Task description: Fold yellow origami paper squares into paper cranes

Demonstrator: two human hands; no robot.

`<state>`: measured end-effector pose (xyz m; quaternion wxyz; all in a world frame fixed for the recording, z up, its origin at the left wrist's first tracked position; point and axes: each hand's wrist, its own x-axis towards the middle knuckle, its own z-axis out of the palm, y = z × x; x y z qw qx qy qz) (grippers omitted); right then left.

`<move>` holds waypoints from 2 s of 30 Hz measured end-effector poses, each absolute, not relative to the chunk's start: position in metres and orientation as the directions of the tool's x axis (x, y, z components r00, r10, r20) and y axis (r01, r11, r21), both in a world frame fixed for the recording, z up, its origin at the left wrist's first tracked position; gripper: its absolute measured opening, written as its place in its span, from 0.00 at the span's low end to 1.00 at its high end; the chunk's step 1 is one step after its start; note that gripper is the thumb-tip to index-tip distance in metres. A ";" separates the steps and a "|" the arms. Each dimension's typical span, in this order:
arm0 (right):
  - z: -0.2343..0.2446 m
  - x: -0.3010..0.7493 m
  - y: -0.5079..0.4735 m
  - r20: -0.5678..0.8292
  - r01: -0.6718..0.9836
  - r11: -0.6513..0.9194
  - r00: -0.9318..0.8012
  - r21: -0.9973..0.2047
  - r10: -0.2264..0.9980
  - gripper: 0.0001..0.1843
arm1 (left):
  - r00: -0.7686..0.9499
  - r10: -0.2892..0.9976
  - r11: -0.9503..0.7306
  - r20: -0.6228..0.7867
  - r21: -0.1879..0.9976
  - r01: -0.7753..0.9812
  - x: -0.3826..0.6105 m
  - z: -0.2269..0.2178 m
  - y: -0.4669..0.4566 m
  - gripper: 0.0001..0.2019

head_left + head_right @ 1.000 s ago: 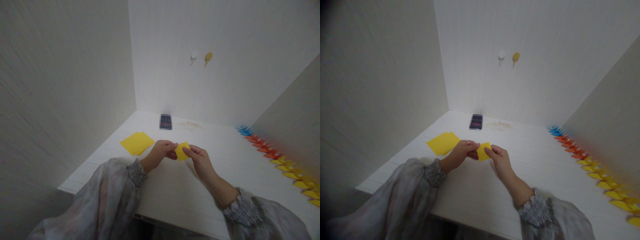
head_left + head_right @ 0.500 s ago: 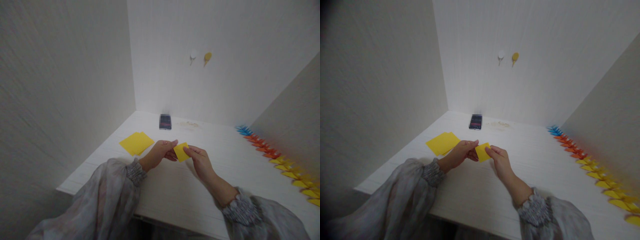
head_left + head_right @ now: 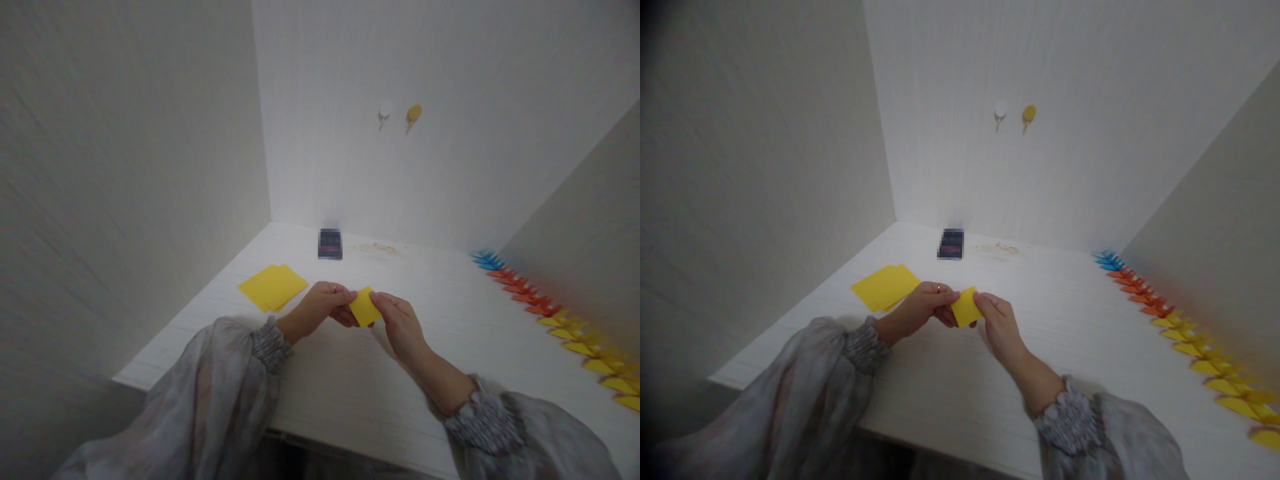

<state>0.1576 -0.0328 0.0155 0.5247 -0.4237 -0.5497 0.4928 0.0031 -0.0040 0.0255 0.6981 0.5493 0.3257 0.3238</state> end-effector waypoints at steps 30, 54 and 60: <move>0.014 0.164 -0.029 -0.006 -0.045 -0.017 -0.228 -0.999 0.974 0.17 | 0.775 0.615 0.322 -0.145 0.943 -0.079 -0.002 0.022 -0.005 0.11; 0.011 0.174 -0.021 0.336 0.089 0.358 -0.198 -0.929 0.921 0.10 | 0.529 0.838 0.282 -0.134 0.936 -0.210 0.001 0.014 0.000 0.15; 0.010 0.187 -0.015 0.429 0.161 0.545 -0.453 -0.823 0.781 0.16 | 0.479 0.867 0.274 -0.136 0.934 -0.231 0.001 0.014 0.003 0.13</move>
